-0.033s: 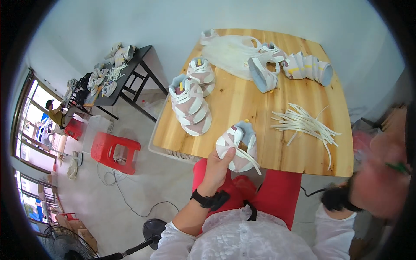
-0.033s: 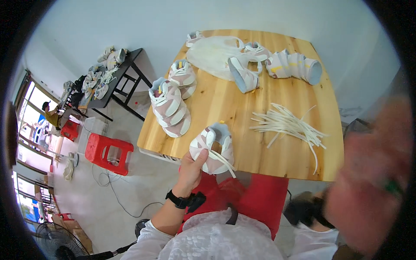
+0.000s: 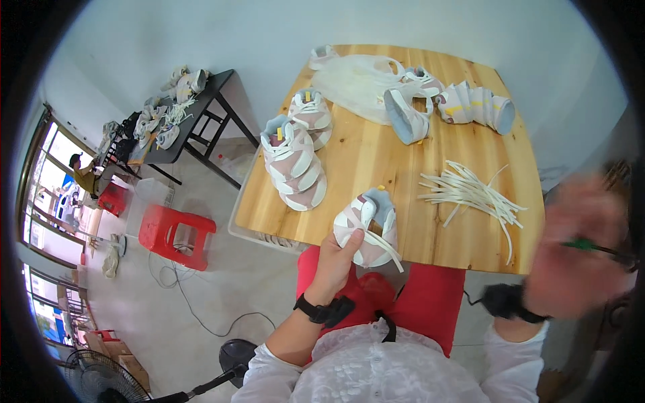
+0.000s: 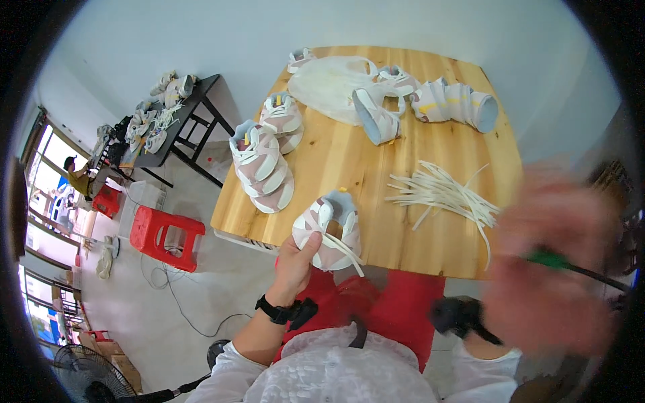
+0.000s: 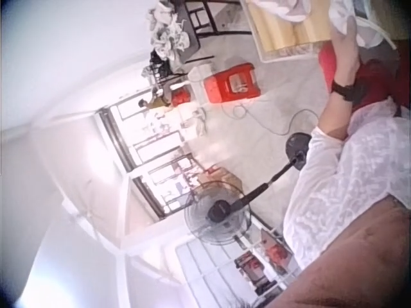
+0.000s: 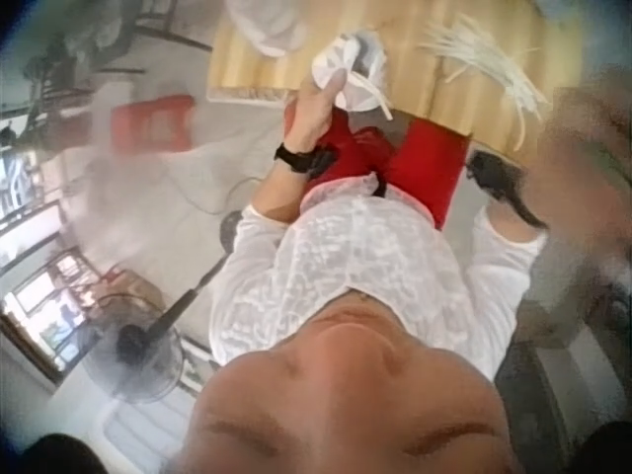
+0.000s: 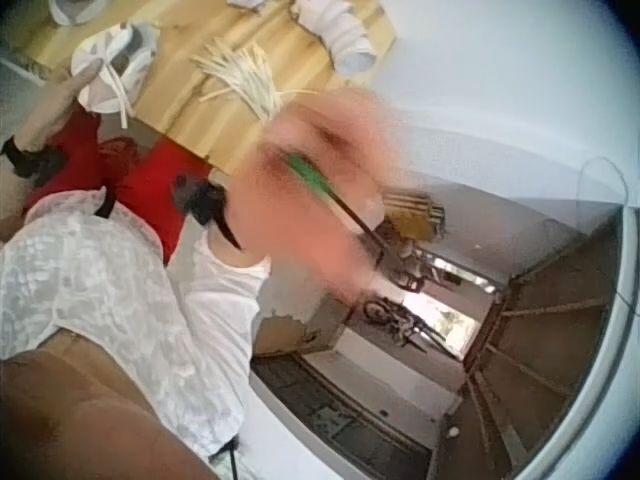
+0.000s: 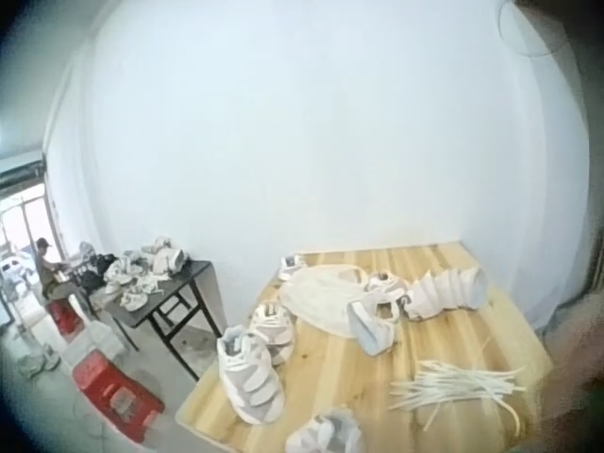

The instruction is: Lacing shoe uppers with plastic strips using a small manual tool.

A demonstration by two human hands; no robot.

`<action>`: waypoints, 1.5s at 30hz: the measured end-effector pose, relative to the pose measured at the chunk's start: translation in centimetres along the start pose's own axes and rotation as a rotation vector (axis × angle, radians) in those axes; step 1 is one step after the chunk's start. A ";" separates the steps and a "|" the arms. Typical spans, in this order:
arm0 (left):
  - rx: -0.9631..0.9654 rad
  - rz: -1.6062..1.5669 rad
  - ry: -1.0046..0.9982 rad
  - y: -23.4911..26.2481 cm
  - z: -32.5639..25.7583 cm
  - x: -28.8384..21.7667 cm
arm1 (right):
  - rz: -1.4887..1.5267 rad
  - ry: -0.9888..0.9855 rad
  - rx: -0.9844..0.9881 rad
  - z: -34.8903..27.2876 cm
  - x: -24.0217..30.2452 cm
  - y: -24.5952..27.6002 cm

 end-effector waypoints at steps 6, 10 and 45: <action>0.018 0.004 -0.011 -0.9 0.6 -0.2 | -0.488 -0.244 0.234 -3.7 -12.5 -3.9; -0.025 0.001 -0.042 -0.7 0.9 -0.2 | -0.576 -0.268 0.283 -5.1 -15.4 -5.0; -0.023 0.043 -0.026 -0.7 0.8 -0.4 | -0.151 -0.787 0.671 -5.1 -16.4 -4.5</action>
Point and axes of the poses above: each hand's wrist, its own z-axis towards the middle knuckle, its own y-axis out of the back of the hand, x = y × z, the point moved 5 cm from there along z, towards the middle knuckle, and after that the axes turned 8 degrees about -y, right-handed, at the moved point
